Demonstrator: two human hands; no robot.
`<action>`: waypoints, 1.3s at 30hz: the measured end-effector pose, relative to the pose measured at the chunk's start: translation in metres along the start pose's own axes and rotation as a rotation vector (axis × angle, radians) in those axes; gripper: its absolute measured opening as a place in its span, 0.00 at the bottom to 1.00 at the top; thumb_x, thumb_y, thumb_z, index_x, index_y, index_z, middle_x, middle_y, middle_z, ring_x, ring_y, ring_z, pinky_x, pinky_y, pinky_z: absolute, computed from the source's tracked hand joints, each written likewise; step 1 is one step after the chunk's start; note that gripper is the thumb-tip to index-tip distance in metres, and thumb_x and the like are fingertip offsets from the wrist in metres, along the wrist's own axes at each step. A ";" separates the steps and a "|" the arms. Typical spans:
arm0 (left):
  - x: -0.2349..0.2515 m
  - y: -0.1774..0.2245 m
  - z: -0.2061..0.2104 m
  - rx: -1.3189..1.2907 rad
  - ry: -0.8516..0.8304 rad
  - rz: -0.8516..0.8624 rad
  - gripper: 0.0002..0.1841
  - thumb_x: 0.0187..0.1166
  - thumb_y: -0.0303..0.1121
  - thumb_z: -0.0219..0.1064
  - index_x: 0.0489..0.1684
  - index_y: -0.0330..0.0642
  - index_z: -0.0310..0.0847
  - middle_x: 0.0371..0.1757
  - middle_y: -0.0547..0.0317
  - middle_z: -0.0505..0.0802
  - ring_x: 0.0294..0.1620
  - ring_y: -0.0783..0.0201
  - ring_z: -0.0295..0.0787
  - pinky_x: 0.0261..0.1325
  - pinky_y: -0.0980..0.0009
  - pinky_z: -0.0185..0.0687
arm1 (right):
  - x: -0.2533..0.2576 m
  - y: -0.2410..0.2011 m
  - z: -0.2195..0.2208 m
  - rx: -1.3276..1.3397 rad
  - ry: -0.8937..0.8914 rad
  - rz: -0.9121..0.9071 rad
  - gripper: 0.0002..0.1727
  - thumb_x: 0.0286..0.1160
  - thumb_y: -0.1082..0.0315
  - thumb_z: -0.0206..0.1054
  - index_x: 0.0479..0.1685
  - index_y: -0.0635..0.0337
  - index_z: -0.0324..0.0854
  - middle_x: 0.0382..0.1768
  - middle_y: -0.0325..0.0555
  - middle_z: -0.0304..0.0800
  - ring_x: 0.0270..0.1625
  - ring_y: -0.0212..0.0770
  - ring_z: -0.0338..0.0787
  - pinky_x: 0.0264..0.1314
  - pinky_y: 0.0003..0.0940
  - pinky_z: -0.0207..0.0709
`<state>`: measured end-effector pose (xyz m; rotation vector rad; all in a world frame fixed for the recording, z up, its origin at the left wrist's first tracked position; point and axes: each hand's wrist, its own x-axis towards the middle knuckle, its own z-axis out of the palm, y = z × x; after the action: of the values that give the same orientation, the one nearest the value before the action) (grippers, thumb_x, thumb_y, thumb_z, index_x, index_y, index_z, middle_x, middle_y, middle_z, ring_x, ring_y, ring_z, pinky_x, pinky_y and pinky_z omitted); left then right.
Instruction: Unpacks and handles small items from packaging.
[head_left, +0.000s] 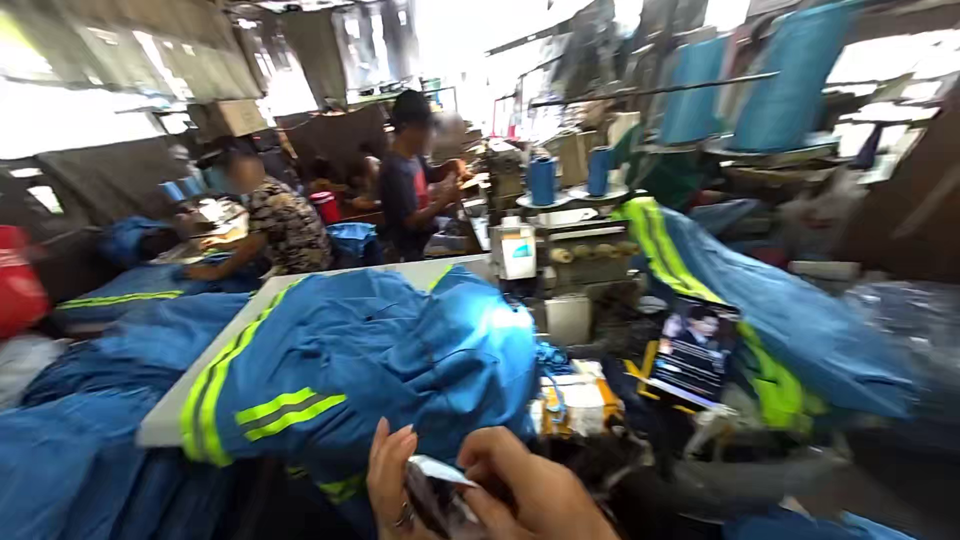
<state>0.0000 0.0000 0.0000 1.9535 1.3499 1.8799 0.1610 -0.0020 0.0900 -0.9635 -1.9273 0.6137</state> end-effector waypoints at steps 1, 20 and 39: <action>0.007 0.000 0.000 -0.036 0.047 0.001 0.40 0.64 0.53 0.83 0.78 0.57 0.68 0.81 0.67 0.77 0.89 0.66 0.61 0.91 0.59 0.55 | 0.005 -0.005 -0.001 0.015 0.020 -0.045 0.10 0.73 0.73 0.71 0.50 0.63 0.84 0.33 0.45 0.92 0.33 0.37 0.92 0.36 0.36 0.88; 0.007 -0.006 -0.024 0.261 -0.124 0.061 0.32 0.74 0.42 0.75 0.80 0.57 0.71 0.79 0.36 0.77 0.85 0.42 0.67 0.82 0.49 0.72 | 0.002 0.036 0.035 -0.012 -0.266 -0.029 0.22 0.71 0.69 0.74 0.67 0.51 0.89 0.65 0.51 0.89 0.63 0.44 0.91 0.63 0.42 0.88; 0.009 0.016 -0.055 -0.524 0.065 -0.834 0.19 0.64 0.16 0.76 0.55 0.26 0.81 0.45 0.51 0.95 0.43 0.64 0.95 0.49 0.67 0.94 | -0.005 0.061 0.041 0.580 -0.386 0.156 0.23 0.68 0.76 0.75 0.66 0.63 0.85 0.58 0.41 0.93 0.58 0.27 0.92 0.63 0.28 0.87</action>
<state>-0.0398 -0.0298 0.0290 0.8805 1.2273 1.6230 0.1504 0.0276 0.0235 -0.6513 -1.8319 1.4415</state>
